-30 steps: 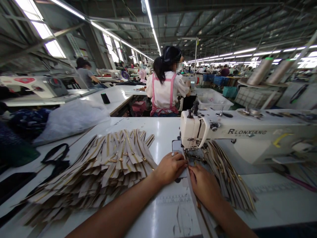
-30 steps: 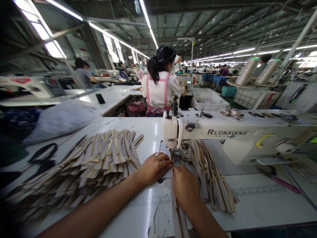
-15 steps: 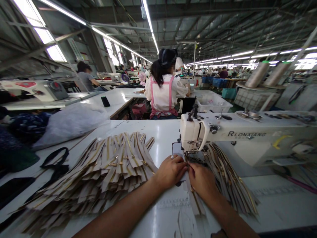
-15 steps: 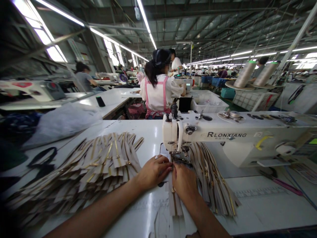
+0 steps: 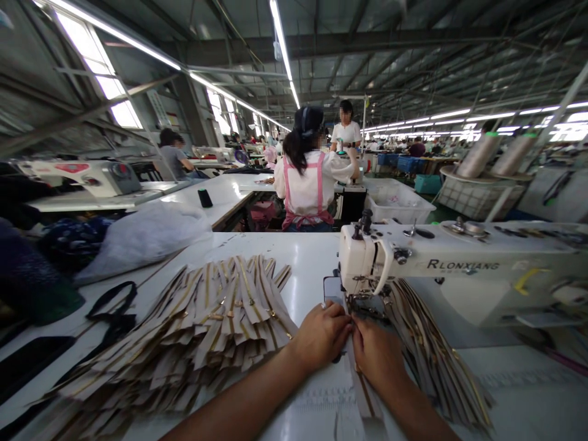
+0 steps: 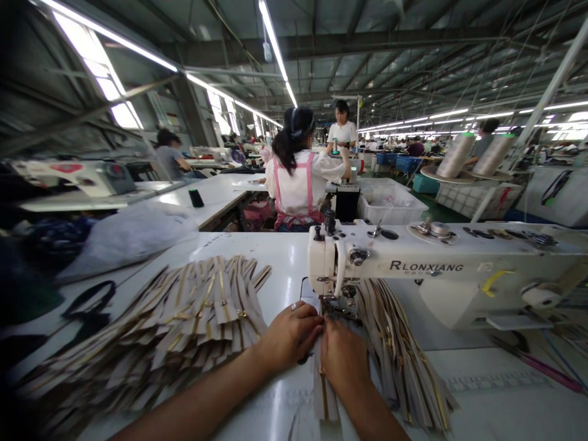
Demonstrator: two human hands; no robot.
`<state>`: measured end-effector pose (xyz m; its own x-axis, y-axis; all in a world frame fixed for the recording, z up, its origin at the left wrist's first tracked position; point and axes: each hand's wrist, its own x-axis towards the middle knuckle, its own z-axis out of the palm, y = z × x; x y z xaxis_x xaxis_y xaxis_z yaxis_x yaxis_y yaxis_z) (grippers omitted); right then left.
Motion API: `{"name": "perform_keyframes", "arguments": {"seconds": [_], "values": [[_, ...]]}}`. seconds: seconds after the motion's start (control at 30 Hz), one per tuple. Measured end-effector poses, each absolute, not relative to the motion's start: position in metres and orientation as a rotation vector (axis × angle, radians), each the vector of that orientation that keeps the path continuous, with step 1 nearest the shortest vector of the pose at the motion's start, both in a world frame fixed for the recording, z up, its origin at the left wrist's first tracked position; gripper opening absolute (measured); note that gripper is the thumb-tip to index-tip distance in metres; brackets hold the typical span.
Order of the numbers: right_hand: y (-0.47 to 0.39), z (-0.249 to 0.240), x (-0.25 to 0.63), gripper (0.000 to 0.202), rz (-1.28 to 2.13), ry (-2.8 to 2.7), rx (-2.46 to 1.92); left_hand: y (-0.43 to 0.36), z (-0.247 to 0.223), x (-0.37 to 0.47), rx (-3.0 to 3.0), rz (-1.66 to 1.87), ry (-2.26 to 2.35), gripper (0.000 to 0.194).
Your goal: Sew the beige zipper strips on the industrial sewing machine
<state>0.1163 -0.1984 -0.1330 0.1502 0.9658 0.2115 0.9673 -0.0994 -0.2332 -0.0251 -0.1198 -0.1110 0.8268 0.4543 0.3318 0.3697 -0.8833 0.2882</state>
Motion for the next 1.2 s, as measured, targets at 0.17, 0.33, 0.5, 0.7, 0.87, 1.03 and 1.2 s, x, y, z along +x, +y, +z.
{"name": "perform_keyframes", "arguments": {"seconds": [0.17, 0.33, 0.5, 0.7, 0.87, 1.03, 1.2], "values": [[-0.197, -0.136, 0.116, 0.039, -0.009, -1.885, -2.111, -0.131, -0.109, -0.021, 2.713, 0.564, 0.802, 0.019], [-0.197, -0.142, 0.116, 0.039, 0.048, -1.921, -1.891, -0.143, -0.119, -0.02, 2.566, 0.458, 1.103, 0.013], [-0.196, -0.157, 0.121, 0.038, 0.004, -1.952, -1.659, -0.127, -0.107, -0.029, 2.381, 0.576, 1.188, 0.013], [-0.193, -0.173, 0.132, 0.035, -0.015, -1.926, -1.586, -0.109, -0.037, -0.07, 2.266, 0.986, 1.275, 0.015], [-0.194, -0.171, 0.132, 0.036, 0.008, -1.909, -1.597, -0.088, 0.013, -0.144, 2.244, 1.017, 1.719, 0.013], [-0.196, -0.162, 0.127, 0.036, 0.023, -1.92, -1.651, -0.056, -0.001, -0.212, 2.172, 0.383, 2.095, 0.015], [-0.201, -0.15, 0.118, 0.033, 0.071, -1.897, -1.719, -0.069, -0.012, -0.209, 2.344, 0.321, 2.228, 0.024]]}}
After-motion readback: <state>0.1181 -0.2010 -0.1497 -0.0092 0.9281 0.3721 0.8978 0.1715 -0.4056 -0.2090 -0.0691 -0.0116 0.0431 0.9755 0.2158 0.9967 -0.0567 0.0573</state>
